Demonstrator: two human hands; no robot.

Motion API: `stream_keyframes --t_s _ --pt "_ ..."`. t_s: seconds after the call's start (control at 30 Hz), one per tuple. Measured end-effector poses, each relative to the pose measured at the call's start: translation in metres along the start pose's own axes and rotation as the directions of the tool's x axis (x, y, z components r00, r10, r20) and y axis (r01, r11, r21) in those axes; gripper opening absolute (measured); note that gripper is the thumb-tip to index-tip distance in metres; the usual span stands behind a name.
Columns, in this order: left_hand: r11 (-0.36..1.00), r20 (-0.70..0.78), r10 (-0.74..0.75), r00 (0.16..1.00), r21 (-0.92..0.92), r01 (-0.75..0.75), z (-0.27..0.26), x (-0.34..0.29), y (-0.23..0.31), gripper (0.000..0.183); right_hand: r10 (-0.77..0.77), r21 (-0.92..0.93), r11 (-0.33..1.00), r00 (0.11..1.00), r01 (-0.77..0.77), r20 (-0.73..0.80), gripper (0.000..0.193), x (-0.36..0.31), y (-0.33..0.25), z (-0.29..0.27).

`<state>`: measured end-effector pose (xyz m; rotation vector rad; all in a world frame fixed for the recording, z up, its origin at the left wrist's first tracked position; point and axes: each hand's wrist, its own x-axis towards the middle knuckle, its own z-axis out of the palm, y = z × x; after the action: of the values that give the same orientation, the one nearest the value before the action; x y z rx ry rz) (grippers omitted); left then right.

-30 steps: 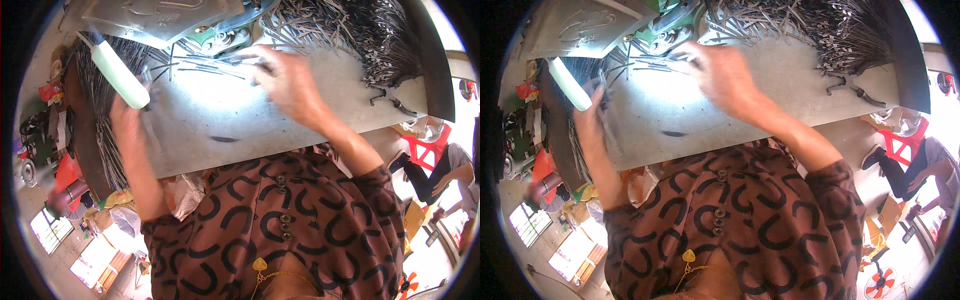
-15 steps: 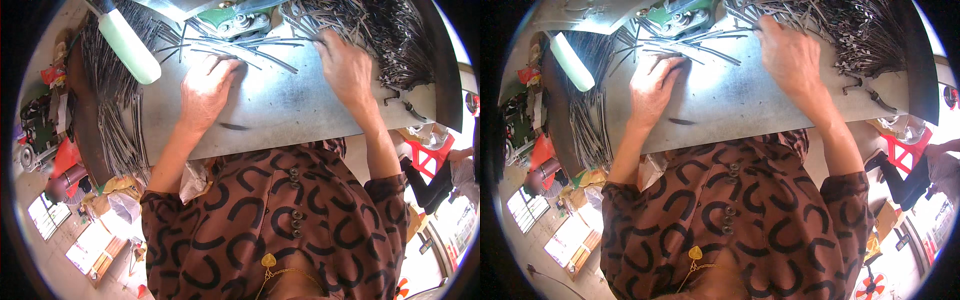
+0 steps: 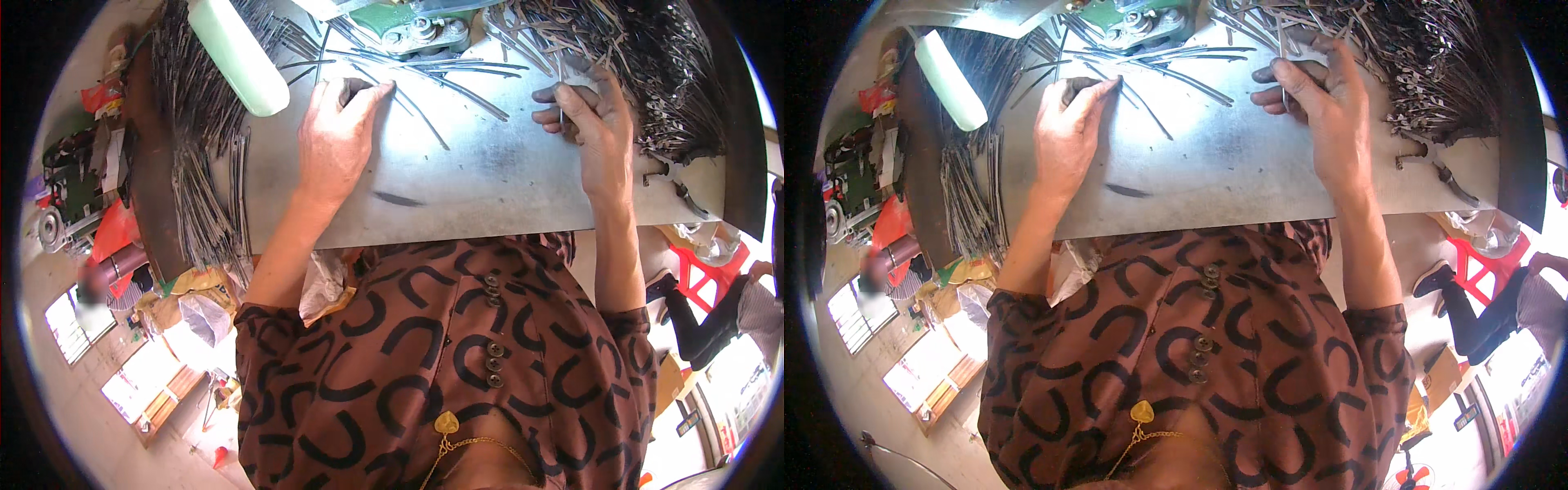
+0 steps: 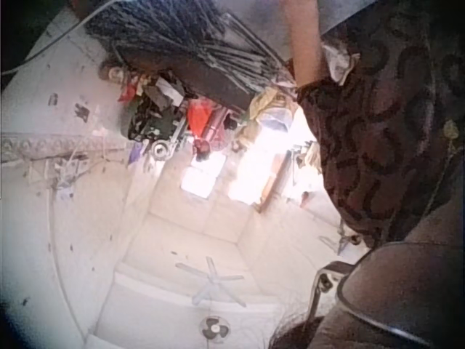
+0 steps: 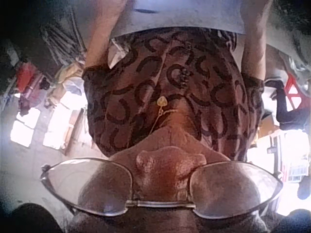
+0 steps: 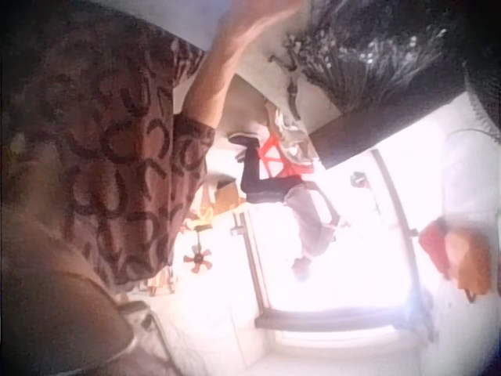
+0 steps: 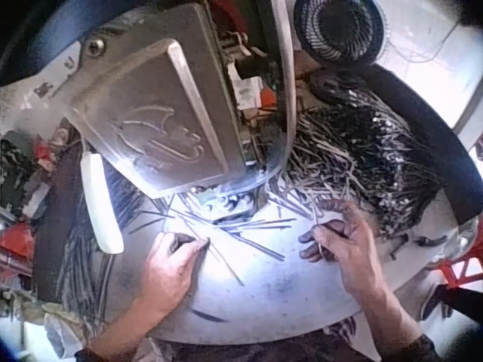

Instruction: The person assembles wire components with metal components, then crimps them using a crimping machine.

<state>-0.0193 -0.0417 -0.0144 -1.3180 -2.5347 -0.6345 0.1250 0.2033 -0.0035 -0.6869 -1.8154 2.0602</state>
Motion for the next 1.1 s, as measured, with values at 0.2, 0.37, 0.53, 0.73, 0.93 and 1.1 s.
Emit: stream_keyframes --t_s 0.2,0.37,0.53,0.73,0.93,1.1 --pt "0.992 0.019 -0.049 0.999 -0.115 0.051 -0.009 -0.007 -0.004 0.017 0.070 0.017 0.997 0.997 -0.069 -0.044 0.023 -0.005 0.003 0.001" --pt "0.935 -0.073 -0.342 0.937 -0.130 0.331 -0.002 0.002 0.004 0.019 -0.163 -0.480 0.846 0.970 0.231 0.178 0.011 -0.013 -0.006 0.024" --pt "0.958 -0.002 -0.285 0.958 0.033 0.285 0.000 0.007 -0.003 0.018 -0.271 -0.690 0.596 0.912 0.411 0.310 0.020 -0.021 -0.012 0.048" --pt "0.873 -0.204 -0.319 0.925 -0.443 0.203 0.010 0.018 0.016 0.016 -0.029 -0.350 0.932 0.982 0.094 0.185 0.024 0.005 -0.006 0.056" --pt "0.067 0.359 -0.570 0.739 -0.876 0.477 0.007 0.062 0.040 0.026 -0.103 -0.226 0.966 0.987 0.128 0.120 0.026 0.021 -0.016 0.076" --pt "-0.078 0.373 -0.552 0.746 -0.913 0.400 0.018 0.056 0.029 0.030 -0.133 -0.205 0.965 0.977 0.166 0.167 0.024 0.023 -0.001 0.082"
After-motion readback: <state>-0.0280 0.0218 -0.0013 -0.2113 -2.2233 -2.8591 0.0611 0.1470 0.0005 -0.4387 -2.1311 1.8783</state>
